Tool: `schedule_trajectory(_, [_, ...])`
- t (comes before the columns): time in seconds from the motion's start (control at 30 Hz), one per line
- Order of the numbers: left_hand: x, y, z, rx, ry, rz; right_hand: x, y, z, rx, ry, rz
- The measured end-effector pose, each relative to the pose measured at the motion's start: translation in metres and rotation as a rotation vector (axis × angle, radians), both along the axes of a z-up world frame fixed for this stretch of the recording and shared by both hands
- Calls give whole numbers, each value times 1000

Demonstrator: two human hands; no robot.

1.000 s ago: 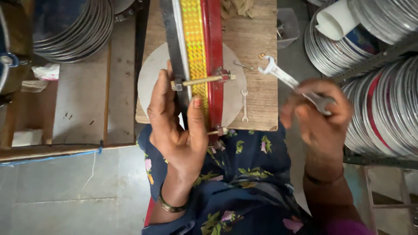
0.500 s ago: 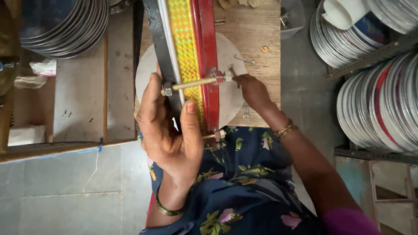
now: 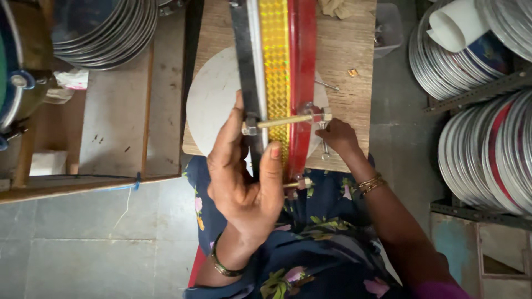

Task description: The person repairs a small drum by hand and using a wrench. The person inserts long metal bolts through the drum's rim, positions them through the body of the instrument, and tightens the nuts using a wrench while holding the bolts in place.

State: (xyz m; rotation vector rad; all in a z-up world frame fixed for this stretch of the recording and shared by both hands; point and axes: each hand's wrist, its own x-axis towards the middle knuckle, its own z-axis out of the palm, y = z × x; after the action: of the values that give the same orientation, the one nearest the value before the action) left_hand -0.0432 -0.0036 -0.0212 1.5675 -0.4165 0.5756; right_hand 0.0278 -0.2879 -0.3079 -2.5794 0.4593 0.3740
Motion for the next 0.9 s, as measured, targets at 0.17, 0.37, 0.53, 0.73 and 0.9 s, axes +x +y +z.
schedule_trajectory(0.17, [-1,1,1,-7,25,-28,-1,-11,-12,86,27,-46])
schedule_trajectory(0.37, [0,-1,-3,24,-7,8,7,5,-8,-191,-375,-49])
schedule_trajectory(0.53, [3,-6,-6,-25,-51,-11,1,23,16,-68,-600,177])
schedule_trajectory(0.73, [1,-11,-7,-40,-33,-7,3,26,17,249,-655,161])
schedule_trajectory(0.9, [1,-10,-7,-41,-33,-5,15,16,17,253,-664,199])
